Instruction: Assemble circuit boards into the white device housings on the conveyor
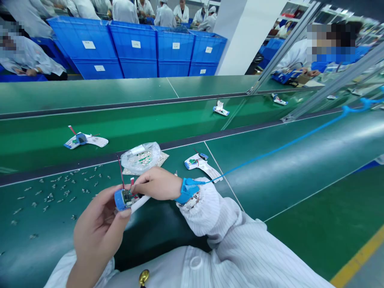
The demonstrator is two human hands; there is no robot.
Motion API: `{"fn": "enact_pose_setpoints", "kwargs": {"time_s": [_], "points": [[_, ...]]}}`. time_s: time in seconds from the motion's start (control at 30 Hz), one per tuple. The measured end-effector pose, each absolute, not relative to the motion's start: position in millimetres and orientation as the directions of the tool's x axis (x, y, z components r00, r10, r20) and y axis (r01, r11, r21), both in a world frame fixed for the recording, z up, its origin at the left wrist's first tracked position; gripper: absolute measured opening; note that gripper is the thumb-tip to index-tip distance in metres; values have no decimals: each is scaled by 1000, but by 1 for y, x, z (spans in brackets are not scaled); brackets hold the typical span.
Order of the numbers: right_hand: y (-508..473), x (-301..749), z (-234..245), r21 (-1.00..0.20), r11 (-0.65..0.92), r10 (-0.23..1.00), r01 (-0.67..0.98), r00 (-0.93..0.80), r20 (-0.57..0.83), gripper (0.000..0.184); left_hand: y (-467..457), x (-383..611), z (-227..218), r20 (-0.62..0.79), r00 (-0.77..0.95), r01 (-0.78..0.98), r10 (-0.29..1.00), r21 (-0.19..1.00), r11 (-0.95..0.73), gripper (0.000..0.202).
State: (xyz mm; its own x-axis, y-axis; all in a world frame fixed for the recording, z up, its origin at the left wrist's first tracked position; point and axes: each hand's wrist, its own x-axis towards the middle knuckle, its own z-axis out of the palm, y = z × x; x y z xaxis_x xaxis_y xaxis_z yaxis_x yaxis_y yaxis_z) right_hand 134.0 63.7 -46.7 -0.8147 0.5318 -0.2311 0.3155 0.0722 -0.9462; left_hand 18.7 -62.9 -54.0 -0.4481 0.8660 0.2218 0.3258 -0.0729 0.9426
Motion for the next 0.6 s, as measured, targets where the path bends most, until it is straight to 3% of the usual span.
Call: {"fn": "enact_pose_setpoints", "kwargs": {"time_s": [0.13, 0.2, 0.3, 0.4, 0.6], "points": [[60, 129, -50, -949, -163, 504, 270, -804, -315, 12, -63, 17, -52, 359, -322, 434, 876, 878, -201, 30], [57, 128, -50, -959, -168, 537, 230, -794, -285, 11, -64, 17, -52, 355, -318, 428, 879, 881, -201, 31], [50, 127, -46, -984, 67, 671, 167, -737, -80, 21, -63, 21, -54, 205, -512, 212, 834, 971, -109, 27], [41, 126, -42, -902, 375, 780, 214, -599, 182, 28, -57, 25, -55, 54, -578, -92, 814, 987, -132, 29], [23, 125, -41, -704, 590, 800, 394, -403, 445, 20, -41, 28, -54, -162, -528, -448, 834, 887, -111, 30]]}}
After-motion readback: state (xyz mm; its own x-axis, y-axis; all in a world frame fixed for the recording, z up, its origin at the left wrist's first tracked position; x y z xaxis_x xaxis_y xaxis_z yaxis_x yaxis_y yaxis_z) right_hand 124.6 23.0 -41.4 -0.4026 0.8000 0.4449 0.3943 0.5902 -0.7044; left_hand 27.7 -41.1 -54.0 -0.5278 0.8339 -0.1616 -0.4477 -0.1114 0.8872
